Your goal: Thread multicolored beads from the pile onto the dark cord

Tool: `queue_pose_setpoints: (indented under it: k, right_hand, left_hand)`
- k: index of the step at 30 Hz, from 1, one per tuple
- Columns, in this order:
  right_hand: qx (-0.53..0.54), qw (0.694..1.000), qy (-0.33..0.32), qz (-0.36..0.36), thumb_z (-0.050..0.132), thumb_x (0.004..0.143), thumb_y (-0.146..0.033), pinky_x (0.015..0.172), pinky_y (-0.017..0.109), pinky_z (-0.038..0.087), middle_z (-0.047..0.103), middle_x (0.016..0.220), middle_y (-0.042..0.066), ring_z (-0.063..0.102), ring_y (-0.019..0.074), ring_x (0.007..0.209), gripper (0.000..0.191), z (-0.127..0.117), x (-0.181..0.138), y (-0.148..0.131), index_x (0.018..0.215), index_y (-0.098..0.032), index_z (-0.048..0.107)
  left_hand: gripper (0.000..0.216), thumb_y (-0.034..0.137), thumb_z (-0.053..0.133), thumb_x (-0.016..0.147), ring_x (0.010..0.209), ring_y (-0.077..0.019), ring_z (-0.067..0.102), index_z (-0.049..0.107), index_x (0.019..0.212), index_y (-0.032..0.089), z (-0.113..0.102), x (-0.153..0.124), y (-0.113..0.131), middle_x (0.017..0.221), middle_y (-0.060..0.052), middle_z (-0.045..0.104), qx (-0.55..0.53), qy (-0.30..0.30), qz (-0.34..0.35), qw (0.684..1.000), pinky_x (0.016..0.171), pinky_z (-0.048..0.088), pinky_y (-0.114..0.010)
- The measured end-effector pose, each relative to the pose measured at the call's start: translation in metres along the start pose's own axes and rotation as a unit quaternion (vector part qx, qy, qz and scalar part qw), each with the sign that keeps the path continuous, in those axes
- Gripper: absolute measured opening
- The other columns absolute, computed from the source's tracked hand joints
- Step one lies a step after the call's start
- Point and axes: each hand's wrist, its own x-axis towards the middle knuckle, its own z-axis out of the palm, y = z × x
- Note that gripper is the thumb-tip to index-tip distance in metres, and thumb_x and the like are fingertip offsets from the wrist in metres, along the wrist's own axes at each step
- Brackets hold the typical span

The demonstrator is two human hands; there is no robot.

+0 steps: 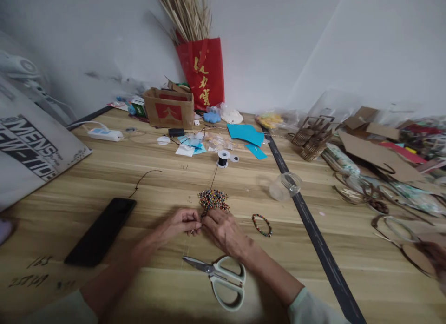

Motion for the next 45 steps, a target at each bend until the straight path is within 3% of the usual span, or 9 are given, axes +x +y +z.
queue_pose_setpoints:
  k: [8,11,15,20,26,29,33,40,45]
  right_hand:
    - [-0.008,0.996,-0.083,-0.022,0.045,0.096,-0.017,0.073,0.029,0.045,0.061,0.092,0.008,0.057,0.0187,0.084,0.014,-0.031,0.023,0.010,0.097,-0.017,0.059]
    - [-0.003,0.996,-0.047,0.078,0.051,0.094,-0.028,0.072,0.029,0.047,0.061,0.100,0.008,0.061,0.0181,0.082,0.017,-0.044,0.043,0.046,0.106,-0.019,0.057]
    - [-0.097,0.962,-0.002,0.254,0.054,0.090,-0.040,0.075,0.034,0.047,0.060,0.110,0.013,0.063,0.0248,0.089,0.038,-0.056,0.079,0.109,0.120,-0.017,0.050]
    - [-0.171,0.924,-0.029,0.340,0.049,0.087,-0.059,0.086,0.041,0.044,0.058,0.119,0.021,0.058,0.0348,0.107,0.063,-0.049,0.122,0.145,0.131,-0.014,0.042]
    - [-0.150,0.920,-0.095,0.349,0.046,0.090,-0.051,0.089,0.044,0.042,0.061,0.118,0.024,0.057,0.0364,0.111,0.055,-0.033,0.151,0.156,0.125,-0.009,0.051]
    - [-0.111,0.936,-0.140,0.304,0.061,0.083,-0.035,0.088,0.033,0.044,0.063,0.120,0.010,0.060,0.0265,0.107,0.046,-0.042,0.153,0.171,0.127,-0.021,0.054]
    - [-0.096,0.945,-0.161,0.269,0.075,0.072,-0.026,0.096,0.030,0.040,0.047,0.140,0.011,0.050,0.0259,0.122,0.077,-0.061,0.146,0.193,0.140,-0.022,0.040]
    - [-0.110,0.935,-0.131,0.311,0.045,0.085,-0.067,0.097,0.041,0.039,0.047,0.137,0.021,0.047,0.0332,0.124,0.076,-0.052,0.146,0.181,0.139,-0.013,0.037]
    - [-0.154,0.920,-0.118,0.342,0.043,0.087,-0.063,0.093,0.048,0.040,0.059,0.121,0.025,0.053,0.0378,0.116,0.069,-0.033,0.161,0.159,0.129,-0.008,0.046]
  left_hand:
    - [0.037,0.046,0.074,0.066,0.053,-0.0086,0.054,0.058,0.071,0.013,0.001,-0.003,0.004,0.059,0.001,0.063,-0.025,0.027,-0.001,0.999,0.051,0.038,-0.020]
    - [0.036,0.045,0.074,0.066,0.055,-0.0090,0.056,0.057,0.071,0.014,0.001,-0.008,0.011,0.061,0.001,0.063,-0.032,0.018,-0.007,0.999,0.053,0.039,-0.020]
    - [0.040,0.049,0.075,0.064,0.053,-0.0087,0.056,0.056,0.069,0.014,0.002,-0.011,0.015,0.058,0.001,0.063,-0.024,-0.017,-0.016,0.999,0.051,0.039,-0.019]
    - [0.044,0.053,0.076,0.063,0.052,-0.0085,0.056,0.055,0.067,0.014,0.004,-0.010,0.012,0.058,0.001,0.062,-0.017,-0.080,-0.003,0.997,0.052,0.041,-0.019]
    - [0.041,0.050,0.077,0.064,0.054,-0.0087,0.056,0.061,0.068,0.013,0.006,-0.015,0.012,0.059,0.000,0.062,-0.013,-0.164,-0.005,0.986,0.054,0.042,-0.019]
    - [0.040,0.050,0.078,0.061,0.053,-0.0084,0.056,0.064,0.068,0.013,0.007,-0.019,0.014,0.059,0.001,0.063,-0.018,-0.219,-0.022,0.975,0.053,0.042,-0.019]
    - [0.041,0.051,0.079,0.058,0.054,-0.0090,0.056,0.067,0.067,0.013,0.007,-0.022,0.017,0.060,0.000,0.063,-0.027,-0.283,-0.031,0.958,0.053,0.043,-0.019]
    - [0.043,0.054,0.076,0.060,0.053,-0.0096,0.055,0.069,0.066,0.012,0.012,-0.026,0.023,0.058,-0.001,0.063,-0.006,-0.339,-0.014,0.941,0.053,0.045,-0.019]
    - [0.047,0.059,0.074,0.059,0.051,-0.0079,0.051,0.066,0.063,0.012,0.016,-0.027,0.024,0.057,0.000,0.060,0.010,-0.350,-0.020,0.936,0.052,0.043,-0.018]
